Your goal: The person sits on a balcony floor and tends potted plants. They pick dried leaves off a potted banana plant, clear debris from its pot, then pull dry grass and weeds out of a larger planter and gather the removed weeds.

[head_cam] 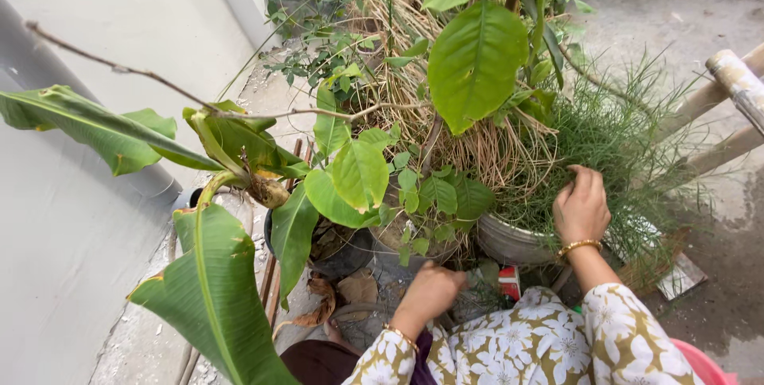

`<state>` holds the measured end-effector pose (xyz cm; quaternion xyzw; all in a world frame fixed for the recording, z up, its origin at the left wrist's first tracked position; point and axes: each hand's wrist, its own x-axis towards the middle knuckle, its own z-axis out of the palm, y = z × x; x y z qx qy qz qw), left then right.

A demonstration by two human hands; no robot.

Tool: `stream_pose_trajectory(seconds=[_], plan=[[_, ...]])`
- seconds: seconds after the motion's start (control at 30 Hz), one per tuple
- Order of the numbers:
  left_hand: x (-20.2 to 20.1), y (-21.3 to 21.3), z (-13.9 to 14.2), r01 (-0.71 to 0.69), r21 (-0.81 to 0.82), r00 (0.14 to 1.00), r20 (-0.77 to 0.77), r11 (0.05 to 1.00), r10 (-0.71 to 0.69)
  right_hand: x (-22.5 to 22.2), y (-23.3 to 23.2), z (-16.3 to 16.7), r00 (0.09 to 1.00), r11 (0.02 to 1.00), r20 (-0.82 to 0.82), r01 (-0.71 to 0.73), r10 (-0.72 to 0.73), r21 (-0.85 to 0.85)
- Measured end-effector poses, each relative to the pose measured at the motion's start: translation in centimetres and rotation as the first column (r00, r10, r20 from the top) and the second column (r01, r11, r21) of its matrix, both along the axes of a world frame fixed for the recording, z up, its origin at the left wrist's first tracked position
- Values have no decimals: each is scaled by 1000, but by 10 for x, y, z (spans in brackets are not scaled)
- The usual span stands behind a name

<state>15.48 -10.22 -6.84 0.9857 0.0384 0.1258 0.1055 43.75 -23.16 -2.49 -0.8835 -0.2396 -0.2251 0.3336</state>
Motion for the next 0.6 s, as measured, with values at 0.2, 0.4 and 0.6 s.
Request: stream_pose_trajectory(seconds=[0.2,0.4,0.6], plan=[[11,8,-53,-361,249,779,-449,899,438,2,-2,-5,1000,1000,-26,-2,2,-11],[18,-7,-67,-468,317,680,-468,825,565,5,-2,-9,1000,999,-27,0,-1,-54],[35,-32,-46,-411,305,713,-479,859,512,5,-2,-12,999,998,-36,4,-6,-56]])
